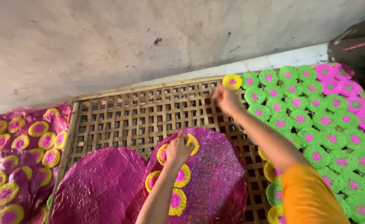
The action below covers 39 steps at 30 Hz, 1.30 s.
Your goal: The person by hand places small colorful paper discs onto larger purple circular sheets and onto a bamboo lattice, and later folds some of the finished purple sheets.
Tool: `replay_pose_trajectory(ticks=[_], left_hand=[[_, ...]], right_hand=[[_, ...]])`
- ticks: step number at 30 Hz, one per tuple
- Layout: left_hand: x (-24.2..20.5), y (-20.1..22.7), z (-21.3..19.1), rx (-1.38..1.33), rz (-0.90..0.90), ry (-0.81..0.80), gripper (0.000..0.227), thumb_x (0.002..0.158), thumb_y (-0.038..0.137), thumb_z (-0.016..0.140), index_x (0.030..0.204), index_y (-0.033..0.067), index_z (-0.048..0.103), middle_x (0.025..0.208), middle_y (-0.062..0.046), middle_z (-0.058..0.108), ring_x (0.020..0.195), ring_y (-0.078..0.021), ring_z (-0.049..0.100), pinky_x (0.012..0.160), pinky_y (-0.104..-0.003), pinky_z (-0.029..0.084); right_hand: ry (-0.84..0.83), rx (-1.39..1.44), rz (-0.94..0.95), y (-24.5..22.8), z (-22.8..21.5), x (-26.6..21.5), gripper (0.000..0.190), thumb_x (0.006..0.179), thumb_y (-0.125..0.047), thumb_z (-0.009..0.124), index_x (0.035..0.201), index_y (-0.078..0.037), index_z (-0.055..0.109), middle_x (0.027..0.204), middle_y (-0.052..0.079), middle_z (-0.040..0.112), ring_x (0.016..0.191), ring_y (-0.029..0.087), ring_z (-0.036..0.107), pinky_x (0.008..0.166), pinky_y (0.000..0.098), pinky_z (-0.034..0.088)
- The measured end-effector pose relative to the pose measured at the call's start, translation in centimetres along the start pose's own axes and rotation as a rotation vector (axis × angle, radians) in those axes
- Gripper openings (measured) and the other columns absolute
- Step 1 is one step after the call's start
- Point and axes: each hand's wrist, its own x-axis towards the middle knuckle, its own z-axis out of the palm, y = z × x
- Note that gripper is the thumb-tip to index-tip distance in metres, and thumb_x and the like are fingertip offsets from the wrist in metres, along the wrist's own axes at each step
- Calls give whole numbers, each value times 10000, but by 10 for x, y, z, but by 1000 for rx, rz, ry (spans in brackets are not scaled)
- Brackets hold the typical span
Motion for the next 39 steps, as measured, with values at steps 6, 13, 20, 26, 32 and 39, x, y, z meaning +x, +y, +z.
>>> replay_pose_trajectory(ticks=[6, 13, 20, 26, 32, 39], left_hand=[[1, 30, 18, -510, 185, -47, 478, 944, 294, 722, 1272, -10, 553, 1026, -138, 724, 893, -267, 713, 769, -340, 603], [-47, -45, -10, 175, 115, 199, 570, 941, 356, 685, 1382, 39, 510, 1313, -179, 561, 1128, -285, 600, 911, -431, 563], [-81, -97, -22, 455, -114, 239, 418, 983, 457, 624, 1235, 124, 626, 1321, -145, 548, 1241, -300, 530, 1038, -514, 430], [-57, -91, 0, 241, 33, 421, 374, 870, 344, 727, 1144, 113, 622, 1176, -150, 619, 1137, -345, 603, 924, -490, 511], [-42, -40, 5, -372, 228, 414, 714, 814, 120, 779, 1365, -6, 341, 1164, -265, 661, 1038, -410, 694, 851, -467, 588], [-86, -36, -2, -18, 451, 301, 650, 872, 267, 849, 1365, 4, 517, 1341, -272, 552, 1246, -456, 529, 972, -519, 482]], right_hand=[[-558, 262, 408, -46, 3, -85, 301, 976, -230, 616, 1241, -129, 717, 1214, 143, 725, 1099, 259, 673, 904, 421, 597], [-79, 152, 371, 40, -34, -18, 529, 884, -118, 707, 1396, -145, 579, 1361, 119, 595, 1194, 311, 625, 988, 454, 568], [120, -495, -116, 79, -40, 1, 591, 820, -37, 733, 1383, -30, 552, 1308, 281, 548, 1151, 478, 578, 955, 516, 509], [81, -409, -172, -15, 1, -50, 438, 860, -105, 686, 1287, -55, 608, 1235, 190, 624, 1065, 343, 647, 894, 478, 581], [-543, 221, 154, -94, 71, -132, 358, 970, -308, 683, 1262, -103, 708, 1229, 83, 733, 1126, 208, 668, 974, 370, 518], [-331, 55, 407, -48, 18, -115, 556, 961, -280, 749, 1427, -51, 550, 1350, 120, 614, 1237, 225, 582, 1025, 430, 502]])
